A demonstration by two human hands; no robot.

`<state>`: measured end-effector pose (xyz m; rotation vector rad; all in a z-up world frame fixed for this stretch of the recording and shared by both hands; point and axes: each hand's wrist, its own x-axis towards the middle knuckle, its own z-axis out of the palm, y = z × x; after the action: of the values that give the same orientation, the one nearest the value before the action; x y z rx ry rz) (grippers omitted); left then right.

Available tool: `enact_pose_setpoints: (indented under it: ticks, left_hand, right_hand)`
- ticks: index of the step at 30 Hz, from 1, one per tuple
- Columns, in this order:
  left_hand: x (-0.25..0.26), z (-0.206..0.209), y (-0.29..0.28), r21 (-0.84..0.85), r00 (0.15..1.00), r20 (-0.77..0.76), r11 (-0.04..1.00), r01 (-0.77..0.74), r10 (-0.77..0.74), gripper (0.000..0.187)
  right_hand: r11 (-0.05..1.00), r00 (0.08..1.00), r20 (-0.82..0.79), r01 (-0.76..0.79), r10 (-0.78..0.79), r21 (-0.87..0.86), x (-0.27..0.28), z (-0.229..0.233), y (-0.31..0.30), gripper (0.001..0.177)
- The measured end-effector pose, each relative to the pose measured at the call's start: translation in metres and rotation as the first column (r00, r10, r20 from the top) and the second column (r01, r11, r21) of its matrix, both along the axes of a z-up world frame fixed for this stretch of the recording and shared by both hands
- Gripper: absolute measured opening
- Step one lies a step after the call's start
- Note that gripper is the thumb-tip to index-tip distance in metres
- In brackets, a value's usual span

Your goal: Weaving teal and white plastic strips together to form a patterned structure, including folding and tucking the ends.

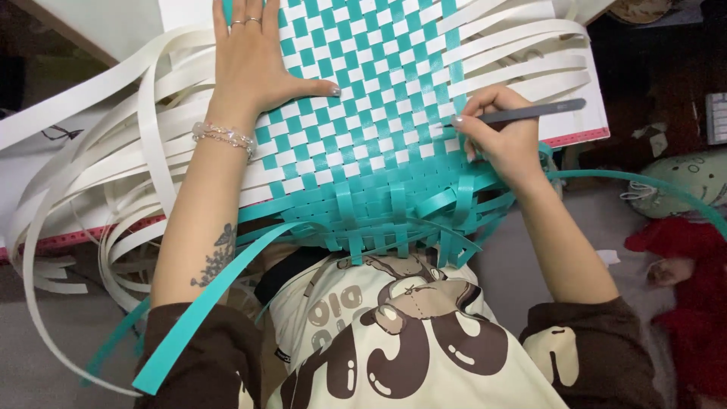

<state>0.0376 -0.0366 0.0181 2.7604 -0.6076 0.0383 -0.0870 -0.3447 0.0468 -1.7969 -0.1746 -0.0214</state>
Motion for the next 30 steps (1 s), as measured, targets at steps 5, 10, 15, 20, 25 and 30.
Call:
enact_pose_setpoints:
  ticks: [5,10,15,20,25,30]
  left_hand:
    - [-0.001,0.003,-0.002,-0.025,1.000,-0.018,1.000,-0.003,0.003,0.130]
    - [-0.001,0.000,-0.001,-0.029,1.000,0.017,0.999,0.016,-0.016,0.127]
    - [-0.001,0.003,-0.002,-0.029,1.000,0.008,1.000,0.009,-0.009,0.128]
    - [-0.001,0.001,-0.001,-0.029,1.000,0.011,1.000,0.003,-0.003,0.127]
    - [0.002,-0.006,0.001,-0.016,0.999,0.039,1.000,0.001,-0.001,0.131]
    - [0.002,-0.006,0.001,-0.002,1.000,0.029,1.000,-0.007,0.007,0.129]
  right_hand:
    - [0.978,0.998,0.041,-0.033,0.042,-0.204,-0.002,-0.001,0.001,0.011]
    - [0.980,0.992,0.028,-0.120,0.126,-0.162,0.002,-0.011,0.001,0.004]
    - [0.991,0.989,0.083,-0.116,0.121,-0.063,0.004,-0.019,-0.003,0.007]
    - [0.989,0.993,0.021,-0.111,0.114,-0.095,-0.002,-0.016,0.000,0.015]
    - [0.980,0.989,0.075,-0.117,0.131,-0.161,0.000,-0.011,0.001,0.006]
    - [0.976,0.973,0.179,-0.108,0.142,-0.191,-0.005,-0.001,0.004,0.005]
